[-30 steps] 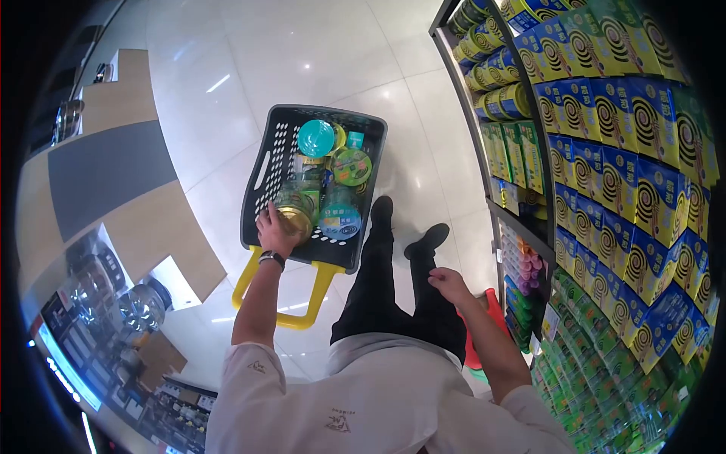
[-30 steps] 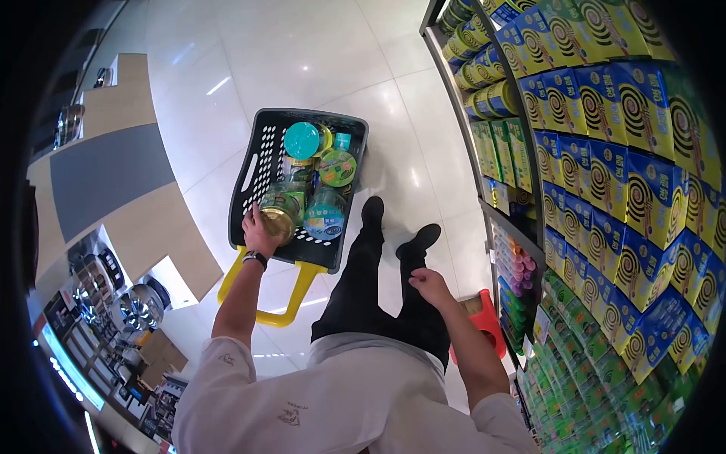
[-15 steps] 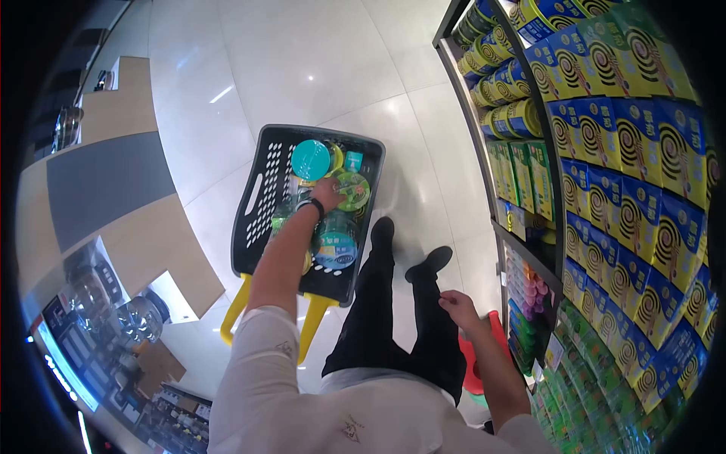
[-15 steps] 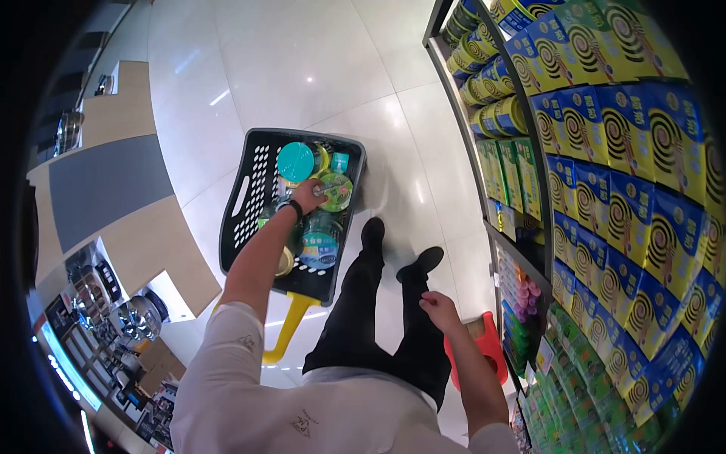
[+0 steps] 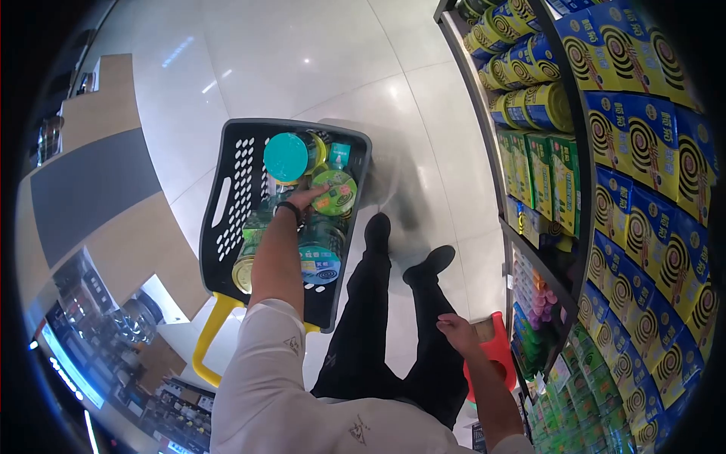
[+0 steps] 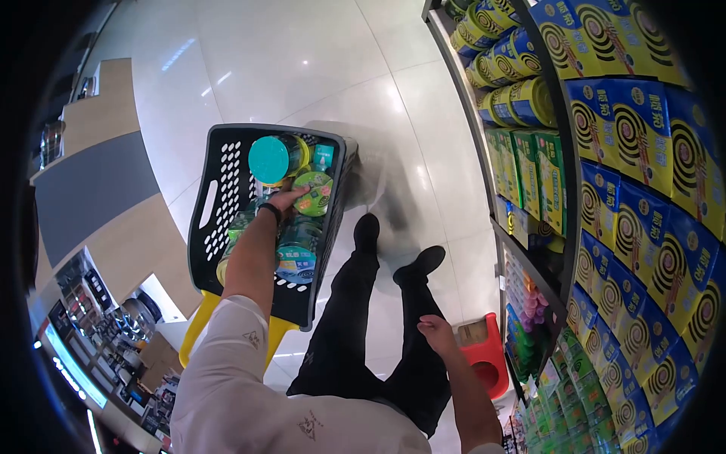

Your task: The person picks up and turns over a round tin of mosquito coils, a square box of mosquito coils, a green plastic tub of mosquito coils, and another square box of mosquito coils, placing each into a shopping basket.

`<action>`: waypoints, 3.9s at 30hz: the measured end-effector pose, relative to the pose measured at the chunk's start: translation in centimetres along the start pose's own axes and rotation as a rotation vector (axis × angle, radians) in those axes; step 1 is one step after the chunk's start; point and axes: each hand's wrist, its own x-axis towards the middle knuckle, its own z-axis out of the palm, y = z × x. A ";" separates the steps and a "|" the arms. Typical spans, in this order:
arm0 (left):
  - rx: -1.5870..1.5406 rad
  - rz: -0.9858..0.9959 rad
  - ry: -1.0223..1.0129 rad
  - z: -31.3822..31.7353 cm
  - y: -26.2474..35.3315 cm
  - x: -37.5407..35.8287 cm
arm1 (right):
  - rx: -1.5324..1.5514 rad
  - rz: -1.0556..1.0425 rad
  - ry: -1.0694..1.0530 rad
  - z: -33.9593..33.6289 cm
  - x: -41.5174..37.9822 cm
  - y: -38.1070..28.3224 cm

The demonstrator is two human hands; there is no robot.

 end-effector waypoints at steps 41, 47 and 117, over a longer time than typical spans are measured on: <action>-0.090 0.599 -0.733 21.6 15.2 -63.7 | 0.709 -1.091 -0.007 -6.6 -41.6 -24.7; 0.180 0.767 -0.814 26.4 13.7 -68.3 | 0.798 -1.255 0.145 -7.9 -45.9 -18.4; 0.646 0.621 -1.335 61.6 0.5 -78.8 | 1.333 -1.313 0.763 -17.8 -59.9 11.9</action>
